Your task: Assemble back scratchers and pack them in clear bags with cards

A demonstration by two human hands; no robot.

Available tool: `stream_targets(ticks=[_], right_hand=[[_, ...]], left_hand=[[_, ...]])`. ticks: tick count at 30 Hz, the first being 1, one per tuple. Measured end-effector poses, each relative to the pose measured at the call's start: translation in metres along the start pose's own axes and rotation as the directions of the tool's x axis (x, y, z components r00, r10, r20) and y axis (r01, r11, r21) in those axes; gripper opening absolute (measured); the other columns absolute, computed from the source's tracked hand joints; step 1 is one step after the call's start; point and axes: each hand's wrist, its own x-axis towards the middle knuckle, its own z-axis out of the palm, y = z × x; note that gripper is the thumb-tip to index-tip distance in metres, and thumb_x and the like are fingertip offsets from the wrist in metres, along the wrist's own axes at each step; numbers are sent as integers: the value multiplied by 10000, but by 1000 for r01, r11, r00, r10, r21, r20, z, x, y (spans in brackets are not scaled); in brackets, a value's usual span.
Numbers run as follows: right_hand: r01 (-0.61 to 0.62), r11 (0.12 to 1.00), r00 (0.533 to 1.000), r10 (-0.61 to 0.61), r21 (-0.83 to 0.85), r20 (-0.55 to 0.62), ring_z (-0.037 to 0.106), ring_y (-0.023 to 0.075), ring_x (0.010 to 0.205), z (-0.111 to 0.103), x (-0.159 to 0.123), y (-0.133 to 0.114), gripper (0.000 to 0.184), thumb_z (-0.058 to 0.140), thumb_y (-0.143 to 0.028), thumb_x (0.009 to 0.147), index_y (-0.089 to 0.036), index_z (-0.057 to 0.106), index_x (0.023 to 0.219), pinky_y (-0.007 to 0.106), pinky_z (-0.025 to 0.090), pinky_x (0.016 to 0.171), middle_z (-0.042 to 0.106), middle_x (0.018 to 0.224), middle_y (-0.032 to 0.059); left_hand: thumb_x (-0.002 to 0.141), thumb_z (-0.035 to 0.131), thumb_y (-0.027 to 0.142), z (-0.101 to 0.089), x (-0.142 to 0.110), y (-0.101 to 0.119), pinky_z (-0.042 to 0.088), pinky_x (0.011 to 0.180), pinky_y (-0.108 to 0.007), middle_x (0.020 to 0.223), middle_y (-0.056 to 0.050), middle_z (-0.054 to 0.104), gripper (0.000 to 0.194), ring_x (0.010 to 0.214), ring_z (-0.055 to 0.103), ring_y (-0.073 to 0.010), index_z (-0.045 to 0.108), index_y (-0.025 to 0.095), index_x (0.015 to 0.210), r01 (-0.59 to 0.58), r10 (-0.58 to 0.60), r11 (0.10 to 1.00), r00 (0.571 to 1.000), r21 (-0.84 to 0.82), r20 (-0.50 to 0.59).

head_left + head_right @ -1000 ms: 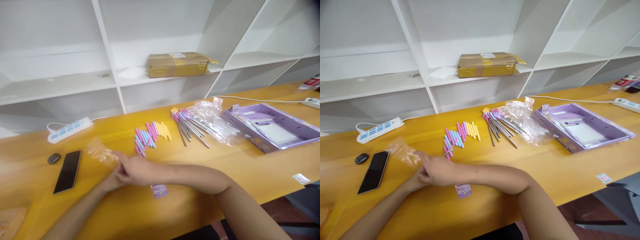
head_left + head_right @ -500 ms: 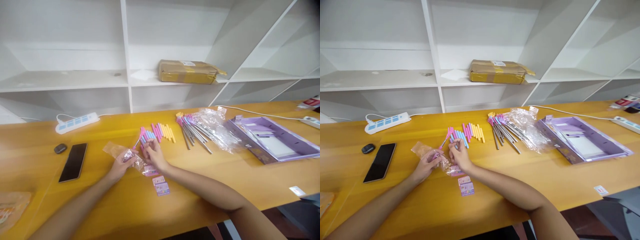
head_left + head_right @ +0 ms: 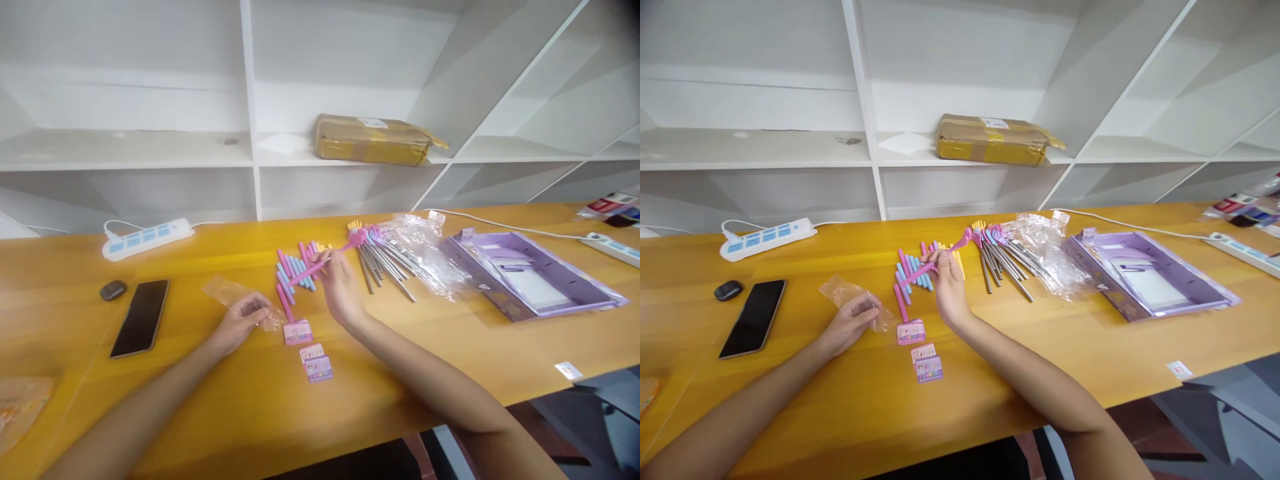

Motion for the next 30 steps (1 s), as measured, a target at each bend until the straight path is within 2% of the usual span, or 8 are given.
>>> stream_targets(ticks=[2,4,6,8,10,12,20,30], right_hand=[[89,985,996,-89,-149,12,571,183,727,-10,-15,-12,492,371,-683,1098,-258,494,883,318,486,643,569,804,28],[246,886,959,-164,-393,229,525,187,649,-17,-37,-14,498,301,-608,1135,-253,521,864,325,435,604,538,735,29],[477,666,848,-177,-574,499,552,192,683,-23,-56,-8,441,340,-504,1150,-245,585,890,332,422,625,604,806,50],[639,438,746,-152,-632,649,570,184,704,-27,-67,2,358,397,-399,1151,-235,626,929,329,417,642,647,873,54],[692,291,716,-156,-660,681,550,171,671,-32,-69,12,342,417,-352,1152,-221,630,919,322,404,632,643,855,46],[705,220,709,-168,-675,685,529,164,651,-37,-67,18,362,429,-363,1152,-207,619,887,316,393,628,629,839,46],[612,163,791,-126,-774,599,513,136,645,-46,-57,26,431,409,-382,1166,-177,602,840,304,314,608,611,839,47],[542,274,837,-91,-794,540,553,128,674,-51,-51,27,402,451,-398,1154,-166,642,886,297,317,612,639,875,45]], left_hand=[[830,894,494,-1,1,-3,473,681,-265,836,-24,652,367,729,572,-153,750,171,926,6,-6,1000,1000,-26,-14],[831,905,463,-1,2,-5,468,702,-254,833,-15,650,345,752,573,-148,739,172,913,2,-4,999,999,-41,-44],[828,915,437,-1,2,-6,462,704,-246,833,-4,649,331,756,568,-140,730,173,906,0,-4,999,998,-51,-70],[808,935,416,1,1,-4,465,703,-245,838,2,653,334,749,565,-132,725,171,896,18,-28,994,995,-104,-97],[795,948,406,3,1,-1,476,711,-248,831,8,654,343,742,564,-126,717,170,889,39,-63,983,990,-180,-129],[780,965,384,4,1,3,484,722,-246,805,16,643,349,736,560,-119,703,169,862,45,-91,963,983,-266,-162],[700,1028,330,1,5,5,523,740,-216,765,9,648,361,740,586,-104,731,156,807,80,-192,904,953,-419,-233],[684,1034,367,3,5,8,534,708,-222,760,7,661,364,721,603,-109,754,171,813,112,-197,923,959,-367,-202]])
